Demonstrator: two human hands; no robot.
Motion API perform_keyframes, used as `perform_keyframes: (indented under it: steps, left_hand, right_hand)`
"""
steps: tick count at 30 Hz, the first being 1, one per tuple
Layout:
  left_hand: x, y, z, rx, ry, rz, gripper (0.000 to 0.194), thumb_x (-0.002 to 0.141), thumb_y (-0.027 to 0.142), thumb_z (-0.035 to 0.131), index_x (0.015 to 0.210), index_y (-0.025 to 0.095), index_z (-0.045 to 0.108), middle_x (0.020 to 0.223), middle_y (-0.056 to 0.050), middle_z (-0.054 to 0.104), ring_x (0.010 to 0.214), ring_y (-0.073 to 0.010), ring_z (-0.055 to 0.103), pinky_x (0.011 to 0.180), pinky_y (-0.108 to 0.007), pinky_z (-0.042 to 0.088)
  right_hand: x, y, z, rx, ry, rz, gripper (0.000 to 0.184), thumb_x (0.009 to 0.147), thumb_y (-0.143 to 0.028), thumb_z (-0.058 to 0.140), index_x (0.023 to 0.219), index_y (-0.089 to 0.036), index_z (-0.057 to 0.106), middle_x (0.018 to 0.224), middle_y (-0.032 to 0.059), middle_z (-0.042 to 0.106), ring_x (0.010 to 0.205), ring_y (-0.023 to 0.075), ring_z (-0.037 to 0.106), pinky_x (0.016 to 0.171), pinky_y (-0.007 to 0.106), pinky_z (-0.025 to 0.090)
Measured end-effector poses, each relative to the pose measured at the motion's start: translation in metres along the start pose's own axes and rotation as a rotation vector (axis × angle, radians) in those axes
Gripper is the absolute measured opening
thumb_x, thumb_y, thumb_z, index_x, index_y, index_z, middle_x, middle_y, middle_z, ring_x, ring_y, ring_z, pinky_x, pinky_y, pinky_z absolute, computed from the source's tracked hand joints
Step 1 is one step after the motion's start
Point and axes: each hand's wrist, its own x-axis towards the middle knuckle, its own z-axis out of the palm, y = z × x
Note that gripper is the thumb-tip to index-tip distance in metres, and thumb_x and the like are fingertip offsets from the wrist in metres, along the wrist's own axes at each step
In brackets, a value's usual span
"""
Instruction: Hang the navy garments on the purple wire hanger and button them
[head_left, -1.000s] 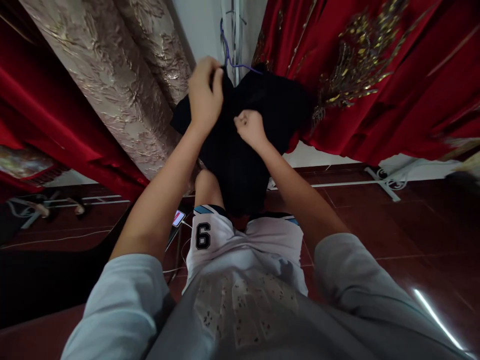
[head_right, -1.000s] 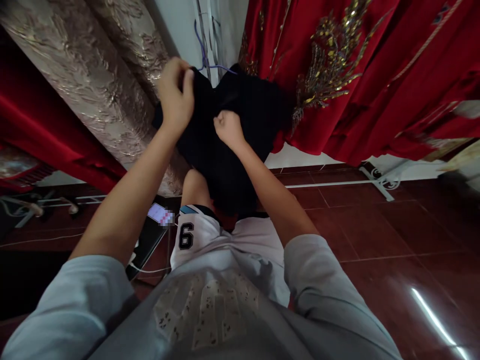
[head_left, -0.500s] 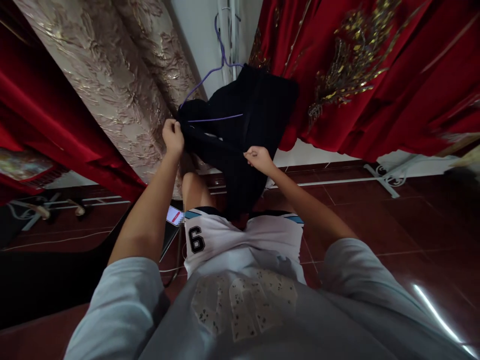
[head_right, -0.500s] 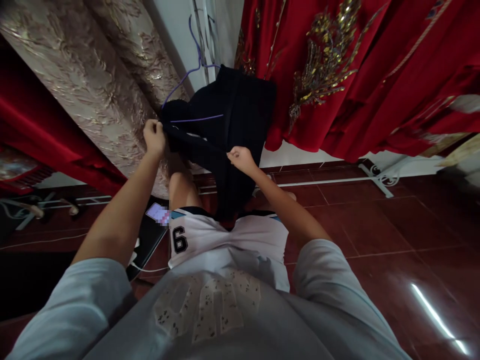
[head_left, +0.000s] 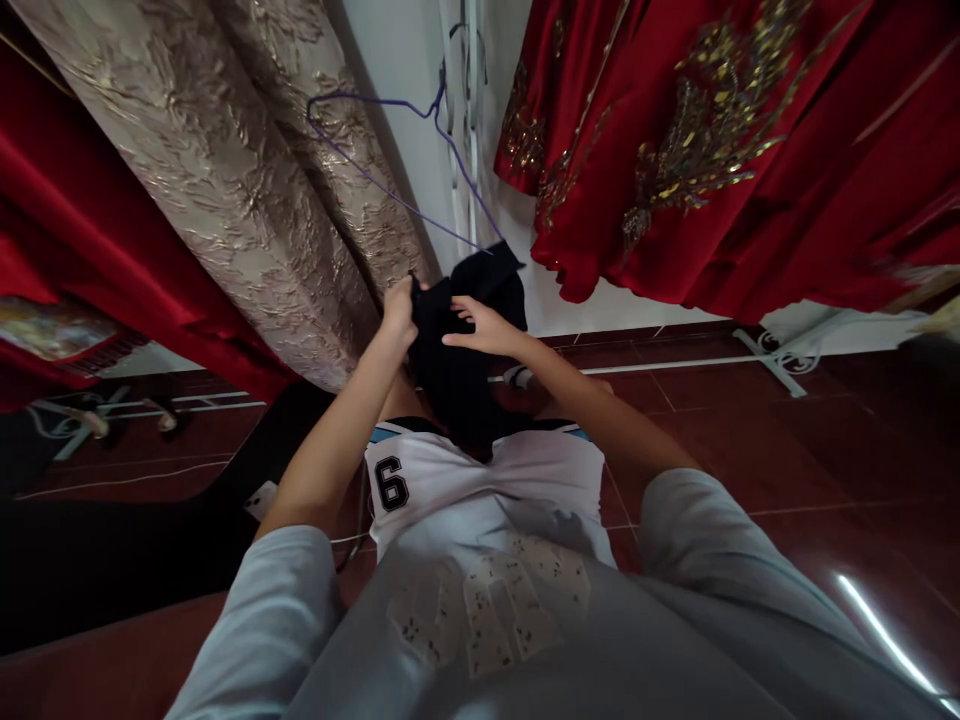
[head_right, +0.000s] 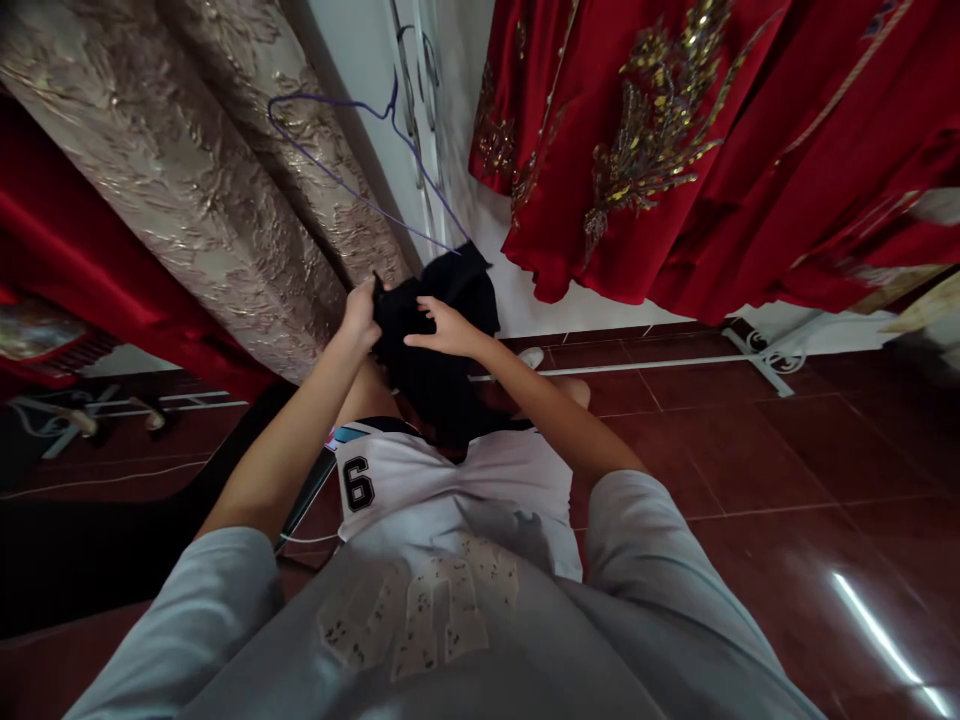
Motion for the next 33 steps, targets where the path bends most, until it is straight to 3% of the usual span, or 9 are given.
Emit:
perform_keyframes:
  steps: [3,6,11,14,17,22,26,30,33]
  left_hand:
    - [-0.022,0.023,0.029,0.208,-0.175,0.327,0.043,0.097,0.063,0.056,0.087,0.021,0.060,0.093,-0.008,0.069,0.097,-0.0245,0.066,0.094,-0.040,0.053]
    - [-0.034,0.045,0.035,0.499,-0.325,0.586,0.049,0.100,0.067,0.051,0.109,0.021,0.066,0.127,-0.011,0.065,0.124,-0.0289,0.057,0.113,-0.044,0.042]
    - [-0.038,0.021,0.017,0.515,-0.575,0.274,0.069,0.107,0.067,0.020,0.137,0.018,0.058,0.135,-0.012,0.064,0.134,-0.0310,0.053,0.114,-0.046,0.042]
    - [-0.042,-0.005,0.005,0.484,-0.781,0.103,0.067,0.098,0.069,0.045,0.131,0.014,0.062,0.121,-0.014,0.070,0.123,-0.0333,0.061,0.103,-0.042,0.051]
    - [-0.048,-0.013,-0.010,0.706,-0.892,0.000,0.058,0.089,0.065,0.061,0.111,0.011,0.069,0.102,-0.012,0.074,0.101,-0.0326,0.068,0.086,-0.037,0.056]
    - [-0.035,0.001,-0.063,1.120,-0.706,0.000,0.028,0.090,0.042,0.059,0.078,0.017,0.060,0.081,-0.011,0.070,0.086,-0.0287,0.067,0.081,-0.034,0.051]
    - [-0.001,0.030,-0.107,1.136,-0.360,0.106,0.020,0.092,0.030,0.051,0.076,0.020,0.055,0.082,-0.010,0.064,0.091,-0.0288,0.065,0.091,-0.040,0.049]
    - [0.036,0.072,-0.101,0.924,-0.049,0.383,0.017,0.099,0.035,0.053,0.093,0.021,0.058,0.106,-0.007,0.065,0.110,-0.0246,0.057,0.105,-0.043,0.043]
    - [0.058,0.100,-0.074,0.771,0.003,0.495,0.018,0.102,0.032,0.056,0.117,0.022,0.054,0.119,0.000,0.064,0.112,-0.0173,0.052,0.111,-0.040,0.041]
  right_hand:
    - [0.007,-0.004,0.013,0.086,0.079,-0.010,0.061,0.074,-0.049,0.079,0.120,-0.015,0.061,0.125,0.0137,0.066,0.120,0.0298,0.061,0.110,0.045,0.048]
    - [0.007,-0.016,0.006,0.204,0.233,0.104,0.037,0.090,-0.051,0.058,0.104,-0.017,0.062,0.103,0.0087,0.069,0.102,0.0240,0.065,0.093,0.038,0.056]
    - [0.020,-0.046,-0.039,-0.013,0.157,0.076,0.016,0.086,-0.021,0.060,0.073,-0.018,0.052,0.076,0.0032,0.057,0.076,0.0170,0.059,0.071,0.030,0.055]
    - [0.055,-0.051,-0.059,-0.199,0.294,-0.055,0.006,0.084,-0.013,0.061,0.082,-0.018,0.059,0.089,0.0059,0.064,0.094,0.0218,0.062,0.086,0.035,0.058]
    - [0.095,-0.033,-0.065,-0.232,0.420,-0.090,0.018,0.085,-0.011,0.061,0.101,-0.018,0.064,0.106,0.0078,0.068,0.115,0.0239,0.061,0.105,0.040,0.053]
    - [0.102,0.015,-0.080,-0.163,0.480,0.048,0.009,0.091,-0.015,0.056,0.094,-0.014,0.065,0.102,0.0103,0.071,0.107,0.0244,0.066,0.102,0.042,0.053]
    - [0.078,0.023,-0.125,-0.187,0.543,-0.048,0.013,0.088,-0.029,0.070,0.085,-0.017,0.065,0.095,0.0070,0.070,0.100,0.0248,0.065,0.093,0.041,0.055]
    - [0.075,0.006,-0.153,-0.202,0.525,-0.049,0.031,0.083,-0.041,0.079,0.073,-0.019,0.059,0.081,0.0039,0.066,0.093,0.0201,0.059,0.087,0.035,0.054]
    - [0.072,-0.008,-0.146,-0.199,0.473,0.006,0.032,0.089,-0.045,0.071,0.079,-0.017,0.060,0.083,0.0043,0.065,0.091,0.0197,0.061,0.084,0.037,0.054]
